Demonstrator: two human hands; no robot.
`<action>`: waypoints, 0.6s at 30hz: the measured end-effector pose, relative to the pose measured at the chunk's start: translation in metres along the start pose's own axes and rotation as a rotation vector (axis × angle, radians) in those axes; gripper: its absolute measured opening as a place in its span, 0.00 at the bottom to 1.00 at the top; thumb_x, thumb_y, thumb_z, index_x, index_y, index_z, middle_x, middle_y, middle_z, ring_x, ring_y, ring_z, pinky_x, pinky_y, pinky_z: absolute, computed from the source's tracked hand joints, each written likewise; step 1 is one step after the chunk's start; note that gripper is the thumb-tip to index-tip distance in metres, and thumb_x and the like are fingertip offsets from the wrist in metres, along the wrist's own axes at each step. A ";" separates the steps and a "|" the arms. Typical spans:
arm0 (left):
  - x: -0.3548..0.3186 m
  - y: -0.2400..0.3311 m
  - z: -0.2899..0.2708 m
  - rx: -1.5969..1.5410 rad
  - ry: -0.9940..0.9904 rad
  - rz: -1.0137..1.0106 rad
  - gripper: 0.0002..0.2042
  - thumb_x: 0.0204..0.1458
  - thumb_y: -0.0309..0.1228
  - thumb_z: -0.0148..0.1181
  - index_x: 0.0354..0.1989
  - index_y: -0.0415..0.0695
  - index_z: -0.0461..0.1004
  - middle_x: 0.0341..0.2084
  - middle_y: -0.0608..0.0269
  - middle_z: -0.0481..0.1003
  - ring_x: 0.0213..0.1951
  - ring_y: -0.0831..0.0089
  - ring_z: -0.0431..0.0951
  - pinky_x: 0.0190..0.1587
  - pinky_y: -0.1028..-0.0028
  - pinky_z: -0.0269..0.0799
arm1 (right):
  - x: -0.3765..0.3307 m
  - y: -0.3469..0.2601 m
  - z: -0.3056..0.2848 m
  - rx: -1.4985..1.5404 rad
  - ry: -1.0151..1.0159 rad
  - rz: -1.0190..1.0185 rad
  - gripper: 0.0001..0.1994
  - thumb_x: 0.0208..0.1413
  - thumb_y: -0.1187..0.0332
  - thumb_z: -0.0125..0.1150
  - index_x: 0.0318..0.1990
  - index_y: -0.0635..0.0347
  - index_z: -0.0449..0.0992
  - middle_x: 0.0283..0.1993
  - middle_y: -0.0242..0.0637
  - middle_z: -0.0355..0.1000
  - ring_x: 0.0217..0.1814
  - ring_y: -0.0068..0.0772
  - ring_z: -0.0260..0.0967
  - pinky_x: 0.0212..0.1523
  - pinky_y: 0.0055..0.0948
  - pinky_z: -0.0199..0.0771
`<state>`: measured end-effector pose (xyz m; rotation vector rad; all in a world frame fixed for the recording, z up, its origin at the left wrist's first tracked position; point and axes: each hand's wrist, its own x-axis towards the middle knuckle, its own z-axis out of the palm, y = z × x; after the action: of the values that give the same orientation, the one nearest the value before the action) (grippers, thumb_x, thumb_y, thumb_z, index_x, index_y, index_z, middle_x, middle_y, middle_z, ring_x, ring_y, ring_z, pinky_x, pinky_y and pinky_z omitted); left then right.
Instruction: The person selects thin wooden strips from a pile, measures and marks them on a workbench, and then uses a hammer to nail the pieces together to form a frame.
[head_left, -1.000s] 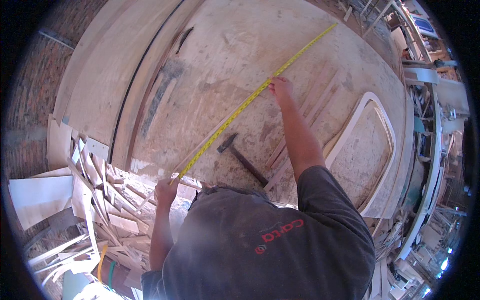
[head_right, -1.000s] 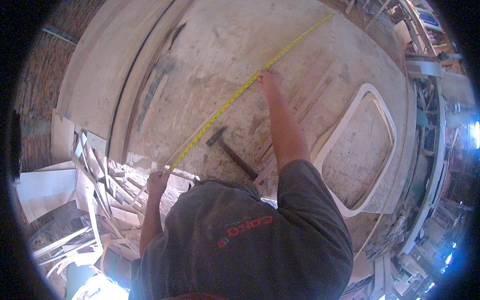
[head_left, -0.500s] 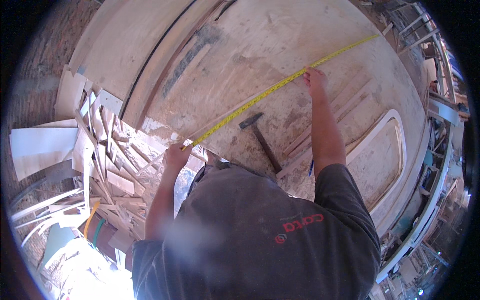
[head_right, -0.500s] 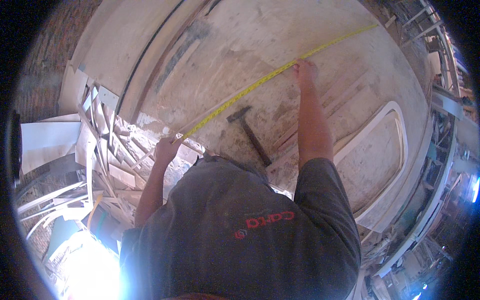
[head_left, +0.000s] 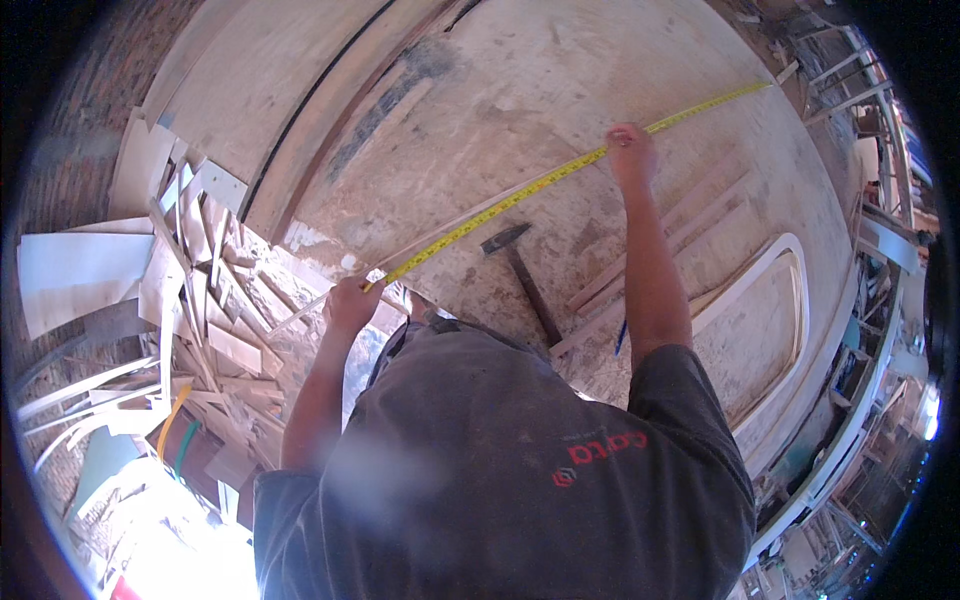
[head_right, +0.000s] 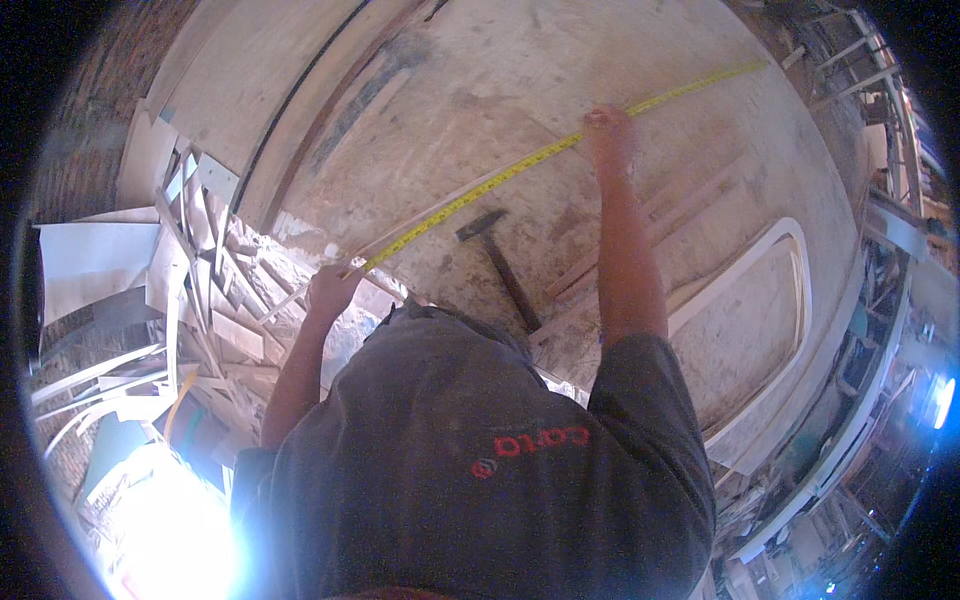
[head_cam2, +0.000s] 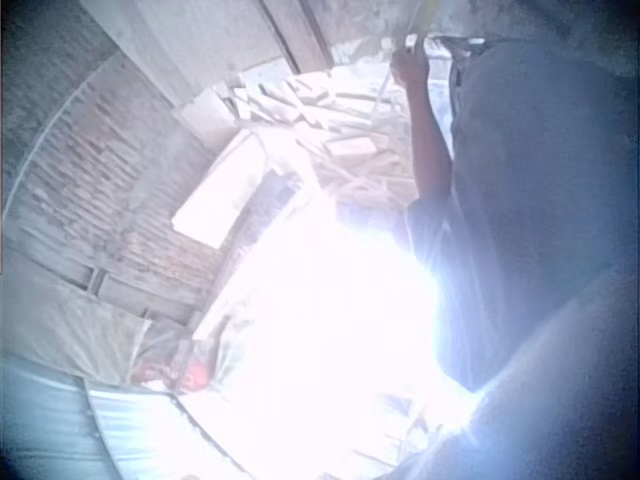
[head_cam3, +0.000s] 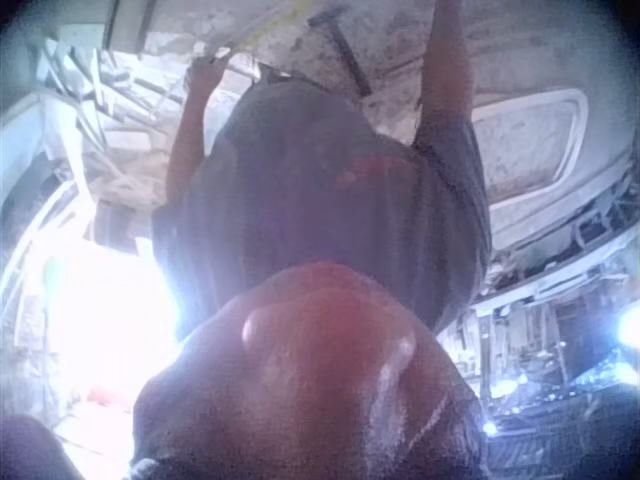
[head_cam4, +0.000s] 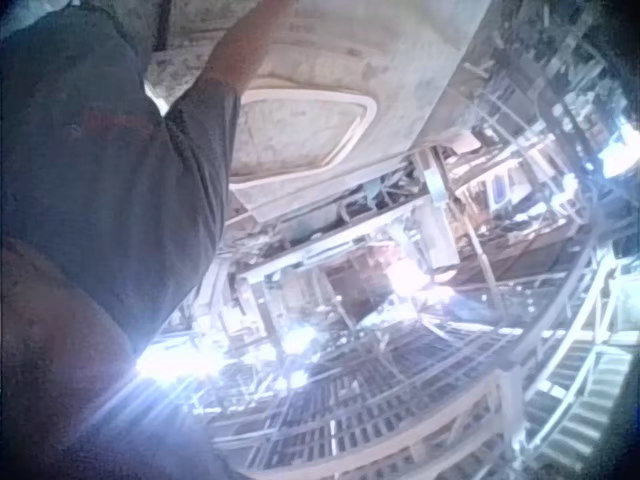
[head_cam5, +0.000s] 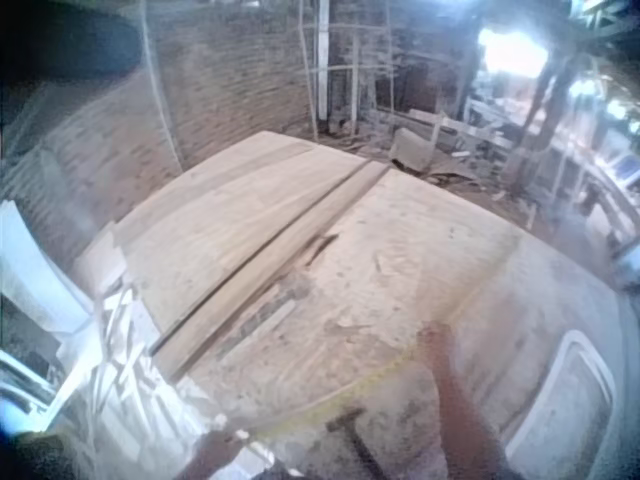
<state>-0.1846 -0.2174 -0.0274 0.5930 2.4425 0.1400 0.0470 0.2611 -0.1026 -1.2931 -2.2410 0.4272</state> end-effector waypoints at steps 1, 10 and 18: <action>0.001 -0.001 0.000 0.000 0.004 0.006 0.20 0.46 0.52 0.60 0.31 0.46 0.81 0.27 0.48 0.78 0.35 0.49 0.79 0.39 0.56 0.73 | 0.000 -0.018 -0.001 0.134 -0.176 -0.114 0.09 0.46 0.67 0.66 0.36 0.55 0.79 0.26 0.38 0.73 0.29 0.34 0.73 0.34 0.33 0.73; -0.005 0.007 -0.006 -0.002 0.011 0.026 0.18 0.46 0.49 0.60 0.29 0.44 0.80 0.26 0.46 0.78 0.33 0.48 0.79 0.37 0.55 0.72 | -0.014 -0.082 0.005 -0.035 -0.706 -0.415 0.08 0.42 0.62 0.63 0.27 0.55 0.81 0.29 0.42 0.75 0.33 0.44 0.74 0.35 0.37 0.74; -0.005 0.001 0.001 -0.069 -0.033 0.058 0.18 0.46 0.48 0.57 0.31 0.46 0.81 0.29 0.47 0.78 0.35 0.48 0.79 0.39 0.56 0.73 | -0.010 -0.096 0.003 -0.112 -0.814 -0.415 0.08 0.41 0.63 0.62 0.27 0.55 0.81 0.29 0.42 0.75 0.34 0.47 0.73 0.35 0.39 0.73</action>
<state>-0.1797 -0.2186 -0.0253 0.6307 2.3794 0.2360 -0.0180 0.2050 -0.0594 -0.7117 -3.1478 0.7745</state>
